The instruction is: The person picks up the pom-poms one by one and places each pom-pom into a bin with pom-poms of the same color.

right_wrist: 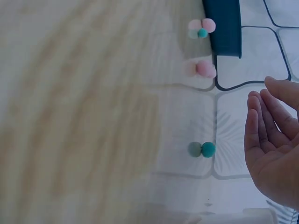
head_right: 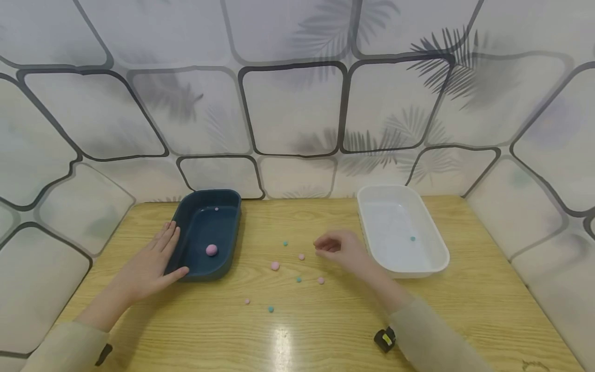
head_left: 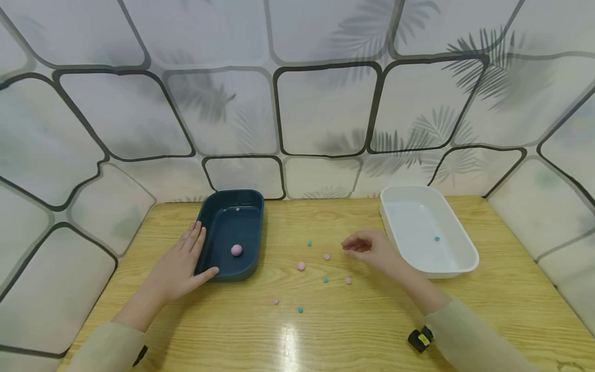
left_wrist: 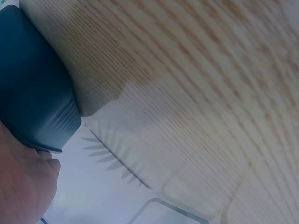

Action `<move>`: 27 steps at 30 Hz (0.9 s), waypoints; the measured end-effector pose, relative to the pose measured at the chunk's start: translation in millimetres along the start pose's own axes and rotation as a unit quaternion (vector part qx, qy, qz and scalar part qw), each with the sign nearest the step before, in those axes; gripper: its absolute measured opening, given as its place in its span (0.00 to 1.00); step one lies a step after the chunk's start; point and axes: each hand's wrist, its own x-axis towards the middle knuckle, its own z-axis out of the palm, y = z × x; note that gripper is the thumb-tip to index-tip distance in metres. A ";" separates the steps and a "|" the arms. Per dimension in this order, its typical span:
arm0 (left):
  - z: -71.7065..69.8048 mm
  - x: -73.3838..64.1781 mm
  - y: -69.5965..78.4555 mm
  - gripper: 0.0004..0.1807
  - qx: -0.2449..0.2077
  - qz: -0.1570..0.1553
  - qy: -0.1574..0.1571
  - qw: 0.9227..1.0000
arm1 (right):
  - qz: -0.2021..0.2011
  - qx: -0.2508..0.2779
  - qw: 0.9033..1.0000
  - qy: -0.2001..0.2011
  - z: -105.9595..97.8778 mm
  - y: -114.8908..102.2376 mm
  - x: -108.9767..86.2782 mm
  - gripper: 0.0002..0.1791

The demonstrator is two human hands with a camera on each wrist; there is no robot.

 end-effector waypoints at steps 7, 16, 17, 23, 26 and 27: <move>-1.0 0.7 0.0 0.58 -0.005 -0.002 0.000 1.000 | 0.024 -0.011 1.000 -0.011 0.8 7.8 -23.0 0.08; -2.1 1.8 0.2 0.59 0.002 -0.002 -0.005 1.000 | 0.008 0.024 1.000 -0.008 10.5 20.1 -41.9 0.09; -1.8 1.8 0.3 0.59 0.003 -0.002 -0.005 1.000 | 0.006 0.028 1.000 -0.009 12.0 21.1 -43.9 0.10; 0.2 0.9 0.4 0.58 0.004 -0.003 -0.005 1.000 | 0.014 0.055 0.998 -0.013 20.7 26.0 -52.9 0.11; 0.2 0.2 0.6 0.58 0.003 -0.005 -0.004 1.000 | 0.014 0.052 0.999 -0.008 24.6 27.4 -54.6 0.11; 0.0 0.0 0.7 0.58 0.002 -0.005 -0.004 1.000 | 0.015 0.048 0.999 -0.006 25.8 27.6 -54.8 0.11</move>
